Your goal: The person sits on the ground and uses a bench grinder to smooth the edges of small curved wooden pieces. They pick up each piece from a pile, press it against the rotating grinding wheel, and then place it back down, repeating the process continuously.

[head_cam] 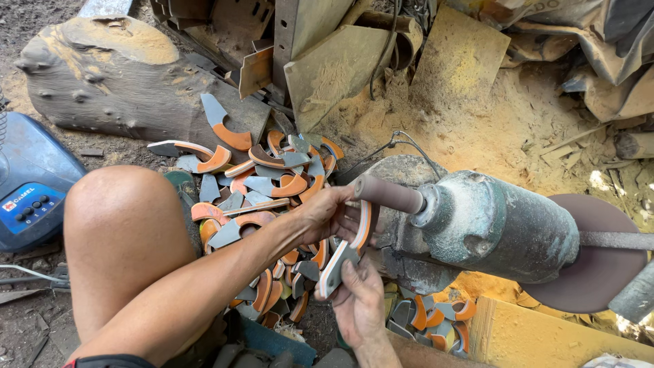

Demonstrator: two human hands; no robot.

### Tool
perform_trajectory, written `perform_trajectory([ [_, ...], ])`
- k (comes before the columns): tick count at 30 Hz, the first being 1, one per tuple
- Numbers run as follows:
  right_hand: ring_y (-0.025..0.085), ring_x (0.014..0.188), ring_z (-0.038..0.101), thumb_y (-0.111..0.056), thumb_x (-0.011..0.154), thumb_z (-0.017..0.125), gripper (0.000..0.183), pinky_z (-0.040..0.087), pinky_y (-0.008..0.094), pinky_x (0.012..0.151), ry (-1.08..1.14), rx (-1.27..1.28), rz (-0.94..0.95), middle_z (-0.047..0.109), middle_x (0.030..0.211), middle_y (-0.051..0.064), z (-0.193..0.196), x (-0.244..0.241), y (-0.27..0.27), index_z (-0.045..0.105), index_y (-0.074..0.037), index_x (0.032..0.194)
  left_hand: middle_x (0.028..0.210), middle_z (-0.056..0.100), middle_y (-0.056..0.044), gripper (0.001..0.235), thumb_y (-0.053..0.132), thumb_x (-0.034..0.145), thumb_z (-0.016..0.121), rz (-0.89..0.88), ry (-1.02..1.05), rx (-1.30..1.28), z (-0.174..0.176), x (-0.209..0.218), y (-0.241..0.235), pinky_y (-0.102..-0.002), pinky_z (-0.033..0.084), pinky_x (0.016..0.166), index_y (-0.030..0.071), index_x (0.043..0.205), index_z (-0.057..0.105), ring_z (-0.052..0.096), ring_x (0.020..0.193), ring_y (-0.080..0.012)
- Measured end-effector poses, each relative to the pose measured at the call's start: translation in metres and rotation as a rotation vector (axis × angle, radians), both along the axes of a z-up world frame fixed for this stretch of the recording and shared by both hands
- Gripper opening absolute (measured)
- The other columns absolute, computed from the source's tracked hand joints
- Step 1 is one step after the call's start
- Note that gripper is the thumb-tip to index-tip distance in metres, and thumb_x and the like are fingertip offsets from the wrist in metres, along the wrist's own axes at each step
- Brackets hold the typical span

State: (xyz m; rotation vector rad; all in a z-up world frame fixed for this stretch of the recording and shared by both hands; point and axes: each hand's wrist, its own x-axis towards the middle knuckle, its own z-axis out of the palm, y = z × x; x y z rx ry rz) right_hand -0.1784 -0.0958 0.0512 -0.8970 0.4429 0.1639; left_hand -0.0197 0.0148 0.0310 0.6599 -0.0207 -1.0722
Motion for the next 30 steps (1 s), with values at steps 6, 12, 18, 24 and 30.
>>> perform_trajectory([
  [6, 0.018, 0.078, 0.073, -0.029, 0.093, 0.051, 0.04, 0.062, 0.037, 0.065, 0.256, -0.05, -0.098, 0.072, 0.092, 0.008, 0.013, 0.011, 0.007, 0.054, -0.002, 0.122, 0.106, 0.076, -0.021, 0.038, 0.039, 0.097, 0.045, 0.026, -0.013, 0.043, -0.011, -0.006, 0.004, -0.043, 0.063, 0.078, 0.014, 0.123, 0.059, 0.077, 0.091, -0.0341],
  [12, 0.011, 0.045, 0.044, -0.057, 0.098, 0.057, 0.053, 0.034, 0.026, 0.036, 0.185, -0.117, -0.053, 0.047, 0.067, 0.002, -0.004, 0.041, 0.0, 0.053, -0.005, 0.092, 0.104, 0.071, 0.001, 0.023, 0.02, 0.104, 0.055, 0.213, -0.059, 0.109, -0.018, -0.017, -0.01, -0.033, 0.051, 0.083, 0.013, 0.125, 0.063, 0.065, 0.092, -0.0123],
  [18, 0.008, 0.045, 0.043, -0.061, 0.095, 0.056, 0.053, 0.032, 0.024, 0.035, 0.181, -0.072, -0.047, 0.044, 0.066, 0.0, -0.024, 0.052, -0.002, 0.052, -0.008, 0.09, 0.105, 0.071, 0.0, 0.024, 0.009, 0.104, 0.053, 0.268, -0.05, -0.026, -0.026, -0.008, -0.012, -0.03, 0.053, 0.085, 0.009, 0.125, 0.065, 0.066, 0.092, -0.0113],
  [24, 0.006, 0.043, 0.04, -0.061, 0.098, 0.052, 0.054, 0.031, 0.022, 0.033, 0.093, -0.126, -0.014, 0.042, 0.065, -0.002, -0.025, 0.05, -0.004, 0.05, -0.008, 0.089, 0.107, 0.072, -0.002, 0.026, 0.008, 0.101, 0.056, 0.275, -0.078, -0.062, -0.026, -0.006, -0.012, -0.03, 0.055, 0.086, 0.007, 0.126, 0.066, 0.067, 0.094, -0.0118],
  [30, 0.006, 0.042, 0.042, -0.06, 0.101, 0.048, 0.053, 0.031, 0.023, 0.03, 0.08, -0.119, -0.042, 0.044, 0.067, 0.0, -0.023, 0.029, 0.005, 0.048, -0.007, 0.093, 0.107, 0.073, -0.002, 0.029, 0.014, 0.102, 0.058, 0.211, -0.15, 0.049, -0.019, -0.027, -0.003, -0.028, 0.057, 0.092, 0.009, 0.129, 0.065, 0.068, 0.095, -0.0103],
])
